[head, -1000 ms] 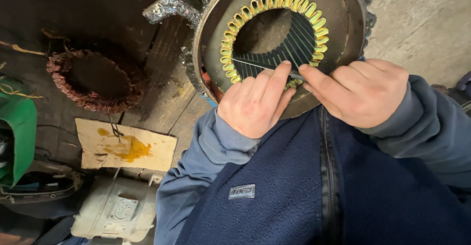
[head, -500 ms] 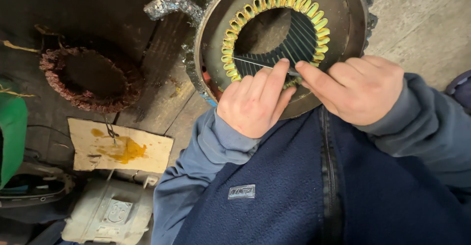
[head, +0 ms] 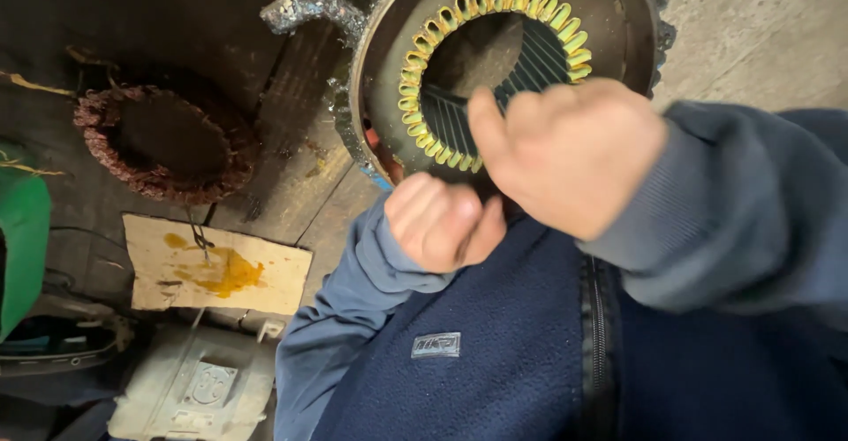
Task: Repairing an electric motor stator by inserting insulation strips into the slots.
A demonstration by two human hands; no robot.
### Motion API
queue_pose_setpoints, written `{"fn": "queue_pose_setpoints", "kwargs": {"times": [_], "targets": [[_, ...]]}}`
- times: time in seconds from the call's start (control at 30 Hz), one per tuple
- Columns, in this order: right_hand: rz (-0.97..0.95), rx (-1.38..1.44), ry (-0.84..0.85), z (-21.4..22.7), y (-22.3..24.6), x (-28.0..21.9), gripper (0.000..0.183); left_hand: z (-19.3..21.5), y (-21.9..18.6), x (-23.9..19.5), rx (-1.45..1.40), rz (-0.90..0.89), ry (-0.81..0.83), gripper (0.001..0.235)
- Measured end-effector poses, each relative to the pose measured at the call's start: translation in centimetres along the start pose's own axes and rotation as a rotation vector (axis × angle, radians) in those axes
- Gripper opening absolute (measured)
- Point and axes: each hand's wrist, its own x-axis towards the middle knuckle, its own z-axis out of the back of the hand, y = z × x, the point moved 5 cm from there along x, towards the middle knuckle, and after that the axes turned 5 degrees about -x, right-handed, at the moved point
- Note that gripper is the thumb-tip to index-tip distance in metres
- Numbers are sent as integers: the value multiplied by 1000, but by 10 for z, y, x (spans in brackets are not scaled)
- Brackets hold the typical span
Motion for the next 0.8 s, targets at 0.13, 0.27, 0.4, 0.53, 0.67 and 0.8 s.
{"fn": "queue_pose_setpoints", "kwargs": {"times": [0.13,0.27,0.4,0.53,0.67,0.8], "targets": [[17,-111,72,-22,10,20,26,18,-5,-2,-143,-507,-107,32],[43,-123,39,-32,16,29,33,24,-15,11,-136,-494,109,29],[30,-101,39,-52,18,35,22,19,-17,14,-70,-423,156,33],[16,-87,-12,-60,13,37,25,18,-18,12,-45,-408,117,32],[7,22,-9,-110,18,42,14,14,-19,13,-62,-369,135,36],[17,89,-6,-119,13,41,8,16,-16,10,-90,-313,126,38]]}}
